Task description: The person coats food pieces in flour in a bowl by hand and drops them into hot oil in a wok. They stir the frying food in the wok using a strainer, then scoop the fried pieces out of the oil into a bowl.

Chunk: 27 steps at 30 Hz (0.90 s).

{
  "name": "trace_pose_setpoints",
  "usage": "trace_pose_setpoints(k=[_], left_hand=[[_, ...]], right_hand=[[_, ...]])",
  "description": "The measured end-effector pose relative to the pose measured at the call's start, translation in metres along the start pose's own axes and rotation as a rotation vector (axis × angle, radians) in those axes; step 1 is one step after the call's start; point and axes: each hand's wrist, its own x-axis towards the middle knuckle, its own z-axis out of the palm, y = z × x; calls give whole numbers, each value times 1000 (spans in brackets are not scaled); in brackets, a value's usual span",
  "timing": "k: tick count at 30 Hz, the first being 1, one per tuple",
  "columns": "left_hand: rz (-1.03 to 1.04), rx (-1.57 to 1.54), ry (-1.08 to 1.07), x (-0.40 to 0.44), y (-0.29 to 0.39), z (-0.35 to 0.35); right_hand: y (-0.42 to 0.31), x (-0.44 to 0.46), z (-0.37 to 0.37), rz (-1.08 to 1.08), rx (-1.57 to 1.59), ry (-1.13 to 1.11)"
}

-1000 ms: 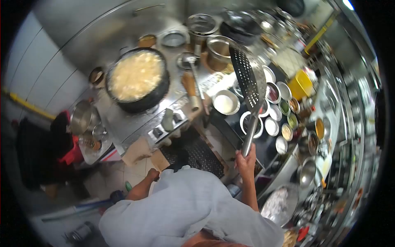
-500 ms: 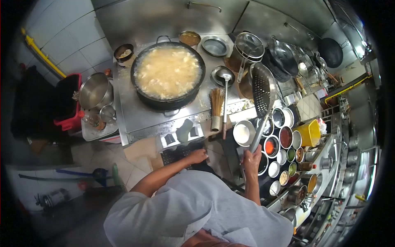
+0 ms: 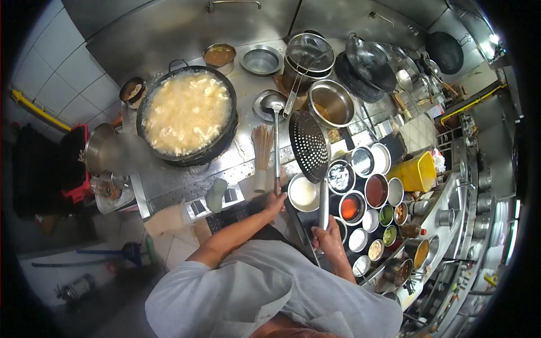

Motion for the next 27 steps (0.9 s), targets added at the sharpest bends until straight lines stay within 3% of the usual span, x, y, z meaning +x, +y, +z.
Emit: trace_pose_setpoints(k=[5,7,9,14,21,25,27], left_hand=[[85,-26,50,-53,75,4],[156,-10,128,-60,79,-6],[101,-58,62,-76,88,-17],[167,12,145,-99,97,-30],[262,111,233,-101,92,-32],[297,308,269,-78,78,-33],[255,211,228,-71,68,-29]], right_hand=[[-9,25,-8,106,120,-99],[-14,34,-7,136,174,-149],[-18,46,-5,161,224,-197],[-6,99,13,312,658,-449],[12,230,62,364,994,-815],[9,293,82,383,1024,-829],[11,312,87,373,946,-736]])
